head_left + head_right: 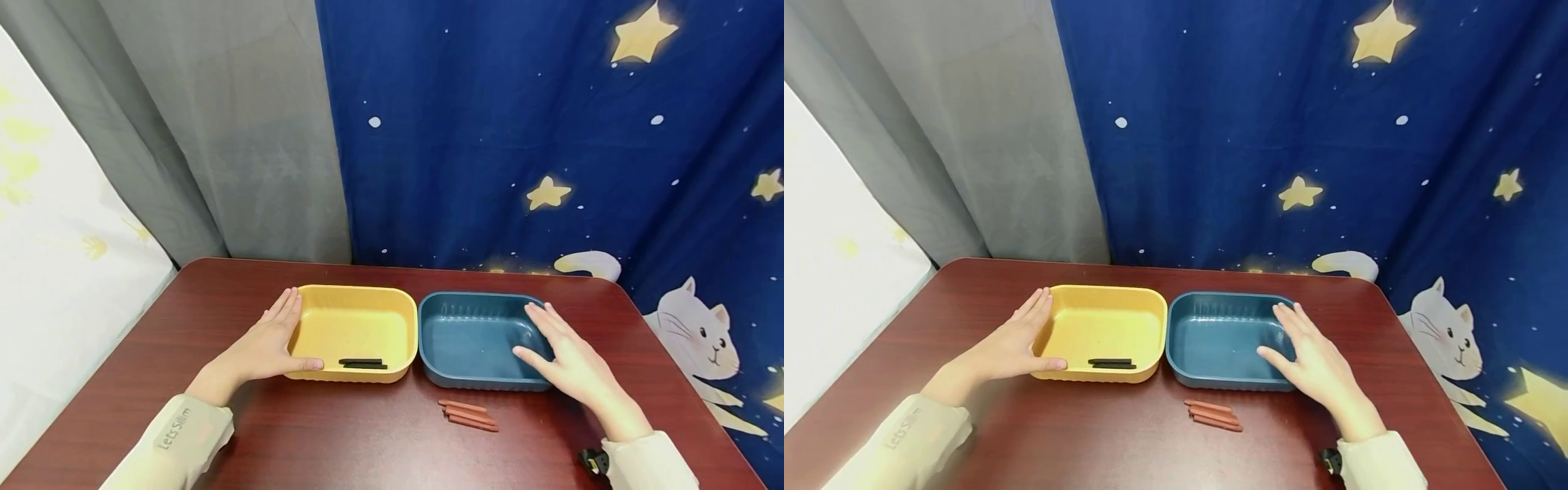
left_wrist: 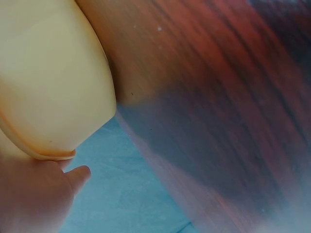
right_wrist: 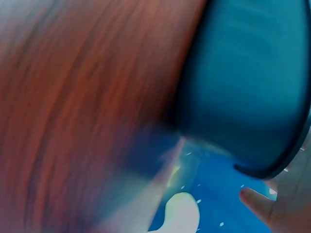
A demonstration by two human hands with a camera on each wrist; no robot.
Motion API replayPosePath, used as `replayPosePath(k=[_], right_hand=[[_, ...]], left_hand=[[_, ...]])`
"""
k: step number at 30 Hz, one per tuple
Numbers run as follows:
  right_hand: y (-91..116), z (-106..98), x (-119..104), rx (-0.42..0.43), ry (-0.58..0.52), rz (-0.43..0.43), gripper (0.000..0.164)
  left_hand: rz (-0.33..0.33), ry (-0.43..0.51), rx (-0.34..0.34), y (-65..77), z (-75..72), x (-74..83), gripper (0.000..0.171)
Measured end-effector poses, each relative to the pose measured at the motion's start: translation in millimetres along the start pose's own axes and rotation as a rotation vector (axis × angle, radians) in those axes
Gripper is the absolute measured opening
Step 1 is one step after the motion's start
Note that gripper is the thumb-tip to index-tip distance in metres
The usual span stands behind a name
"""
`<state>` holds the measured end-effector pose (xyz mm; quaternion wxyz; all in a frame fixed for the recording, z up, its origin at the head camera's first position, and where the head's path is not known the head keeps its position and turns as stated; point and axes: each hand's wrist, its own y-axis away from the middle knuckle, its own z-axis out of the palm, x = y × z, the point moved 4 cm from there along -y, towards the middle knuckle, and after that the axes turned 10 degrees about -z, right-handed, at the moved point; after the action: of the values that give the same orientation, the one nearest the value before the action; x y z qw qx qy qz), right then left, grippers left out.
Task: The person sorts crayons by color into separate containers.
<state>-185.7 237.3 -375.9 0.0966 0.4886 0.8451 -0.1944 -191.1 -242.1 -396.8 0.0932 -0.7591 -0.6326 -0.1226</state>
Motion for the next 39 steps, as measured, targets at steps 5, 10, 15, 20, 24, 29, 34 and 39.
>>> replayPosePath(k=[5,10,15,20,24,29,34,39], right_hand=[[5.9,4.8,19.4,-0.069,-0.070,0.014,0.088],[8.3,6.5,27.6,-0.086,-0.086,-0.012,0.097],[9.6,9.3,30.8,-0.109,-0.061,-0.031,0.106],[8.0,8.6,31.1,-0.135,-0.062,-0.029,0.116],[6.7,7.7,31.6,-0.151,-0.063,-0.025,0.119],[7.4,8.4,31.9,-0.152,-0.065,-0.021,0.118],[7.4,9.0,32.8,-0.155,-0.058,-0.019,0.118],[6.5,9.0,34.1,-0.157,-0.051,-0.018,0.119]], left_hand=[[-0.007,0.004,-0.005,2.3,4.6,-3.1,0.132],[0.007,-0.002,0.016,0.7,0.8,-0.4,0.131],[0.000,-0.019,0.009,0.2,-1.0,0.9,0.132],[0.004,-0.026,0.011,-0.5,-2.6,2.0,0.131],[0.006,-0.035,0.009,-0.5,-3.9,2.6,0.129],[0.013,-0.029,0.008,0.3,-4.2,6.5,0.125],[0.149,-0.015,0.072,4.7,-6.5,33.8,0.110],[0.348,0.034,0.167,7.9,-7.9,78.0,0.087]])
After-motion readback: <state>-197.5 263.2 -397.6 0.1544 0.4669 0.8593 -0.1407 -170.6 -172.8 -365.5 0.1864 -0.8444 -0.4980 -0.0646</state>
